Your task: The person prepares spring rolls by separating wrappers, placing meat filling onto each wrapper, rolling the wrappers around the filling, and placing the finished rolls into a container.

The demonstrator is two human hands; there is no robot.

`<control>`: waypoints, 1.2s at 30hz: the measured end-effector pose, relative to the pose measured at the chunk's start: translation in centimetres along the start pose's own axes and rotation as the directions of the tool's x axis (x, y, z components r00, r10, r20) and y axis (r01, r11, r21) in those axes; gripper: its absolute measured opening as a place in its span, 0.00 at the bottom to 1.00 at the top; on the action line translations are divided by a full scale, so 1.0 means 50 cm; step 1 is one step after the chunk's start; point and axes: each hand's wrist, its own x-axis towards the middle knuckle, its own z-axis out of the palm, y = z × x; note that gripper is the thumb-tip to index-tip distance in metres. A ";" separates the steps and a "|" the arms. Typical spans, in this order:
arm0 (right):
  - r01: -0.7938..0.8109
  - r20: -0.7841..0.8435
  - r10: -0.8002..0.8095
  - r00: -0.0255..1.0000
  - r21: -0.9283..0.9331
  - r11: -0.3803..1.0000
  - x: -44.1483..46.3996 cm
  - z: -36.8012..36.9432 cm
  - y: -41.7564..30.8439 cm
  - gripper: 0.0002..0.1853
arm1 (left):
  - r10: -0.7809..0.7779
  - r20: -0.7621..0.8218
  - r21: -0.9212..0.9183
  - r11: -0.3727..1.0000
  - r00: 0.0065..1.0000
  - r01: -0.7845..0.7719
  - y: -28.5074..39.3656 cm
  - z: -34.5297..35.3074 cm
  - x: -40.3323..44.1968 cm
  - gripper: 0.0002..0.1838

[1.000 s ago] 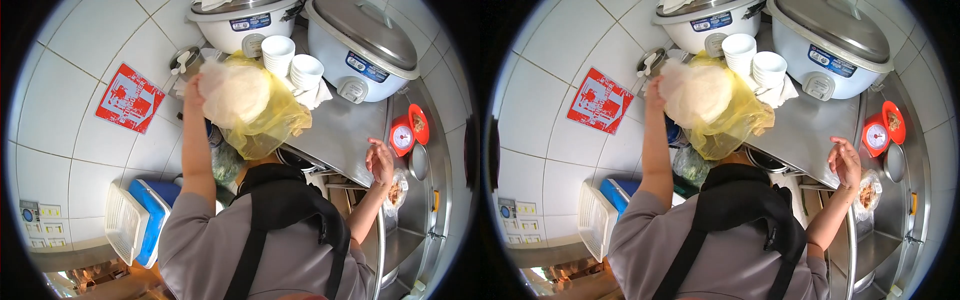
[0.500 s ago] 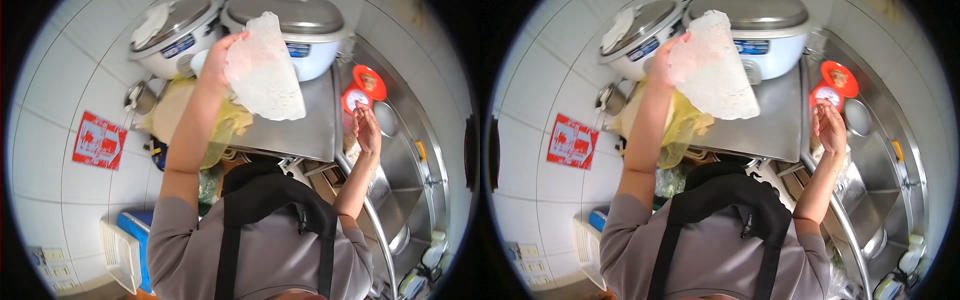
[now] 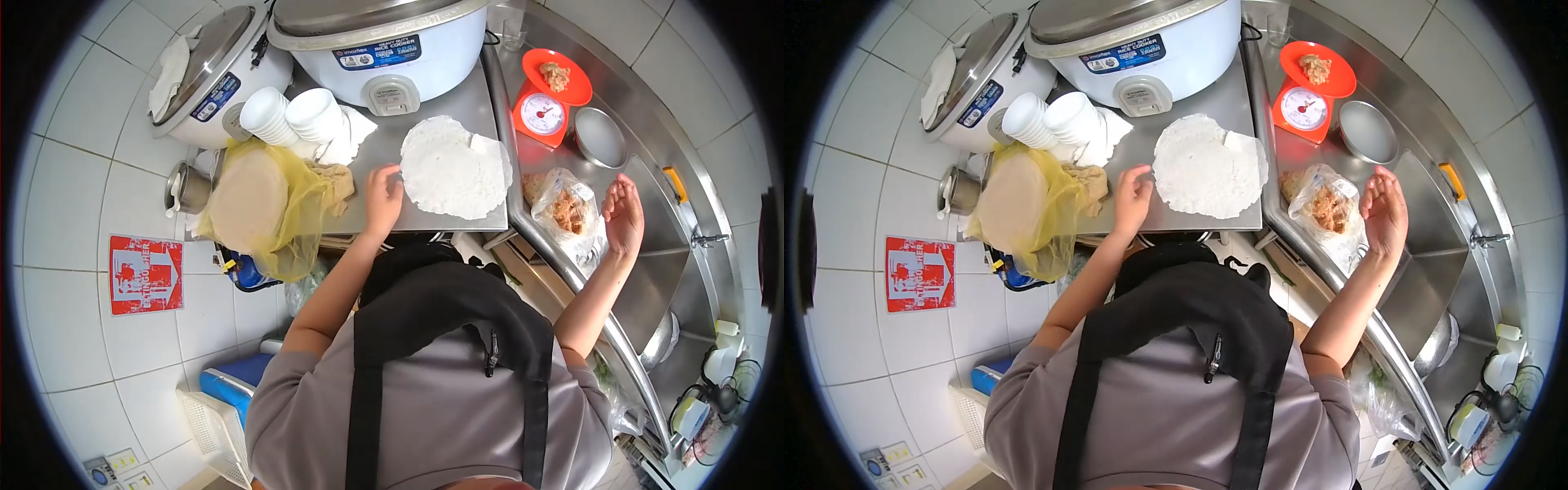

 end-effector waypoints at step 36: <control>-0.788 -0.648 0.653 0.392 -0.603 -0.125 -0.103 -0.592 0.156 0.14 | -0.101 -0.336 -0.323 0.946 0.936 -0.014 0.156 -0.414 0.004 0.12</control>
